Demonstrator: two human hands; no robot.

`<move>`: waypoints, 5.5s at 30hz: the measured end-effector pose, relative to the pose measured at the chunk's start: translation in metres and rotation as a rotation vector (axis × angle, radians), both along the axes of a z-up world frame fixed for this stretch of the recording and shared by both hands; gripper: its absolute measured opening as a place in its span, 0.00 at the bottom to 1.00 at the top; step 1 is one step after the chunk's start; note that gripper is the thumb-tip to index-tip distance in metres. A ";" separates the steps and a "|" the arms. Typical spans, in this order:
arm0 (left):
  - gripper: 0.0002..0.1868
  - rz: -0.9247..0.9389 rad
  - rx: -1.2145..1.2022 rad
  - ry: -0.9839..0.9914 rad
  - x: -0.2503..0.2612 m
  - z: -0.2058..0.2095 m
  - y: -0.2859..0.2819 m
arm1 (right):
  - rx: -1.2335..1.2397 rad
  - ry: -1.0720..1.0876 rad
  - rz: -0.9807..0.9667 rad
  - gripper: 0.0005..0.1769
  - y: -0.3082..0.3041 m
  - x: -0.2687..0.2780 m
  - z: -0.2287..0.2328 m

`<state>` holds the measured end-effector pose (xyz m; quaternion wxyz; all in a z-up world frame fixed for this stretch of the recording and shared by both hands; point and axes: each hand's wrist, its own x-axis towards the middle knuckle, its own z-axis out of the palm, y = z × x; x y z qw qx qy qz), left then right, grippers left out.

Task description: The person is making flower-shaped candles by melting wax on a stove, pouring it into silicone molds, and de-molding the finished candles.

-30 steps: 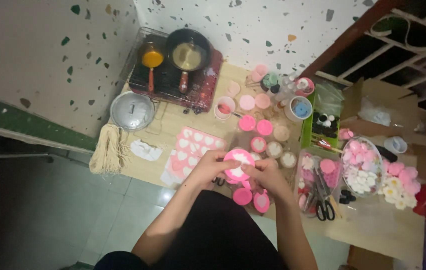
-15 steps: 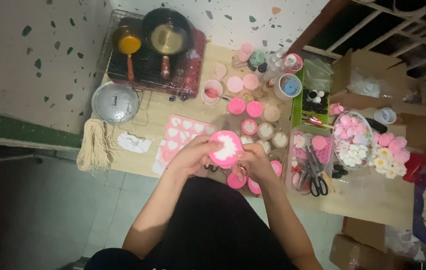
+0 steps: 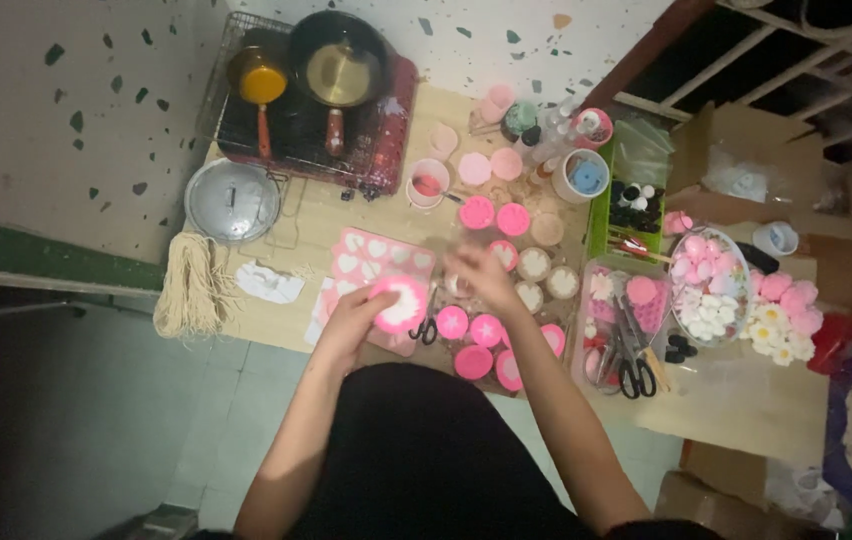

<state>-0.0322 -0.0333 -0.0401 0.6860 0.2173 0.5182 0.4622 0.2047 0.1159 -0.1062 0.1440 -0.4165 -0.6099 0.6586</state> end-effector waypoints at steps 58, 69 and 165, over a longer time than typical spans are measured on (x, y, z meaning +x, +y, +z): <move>0.28 0.600 -0.628 -0.096 -0.047 -0.095 -0.019 | 0.662 -0.410 -0.338 0.51 0.147 -0.121 -0.133; 0.28 0.557 -0.634 -0.115 -0.042 -0.140 -0.011 | 0.643 -0.491 -0.297 0.47 0.148 -0.125 -0.120; 0.45 -0.162 0.116 1.287 0.012 -0.238 0.231 | 0.450 -0.311 -0.024 0.50 0.178 -0.092 -0.092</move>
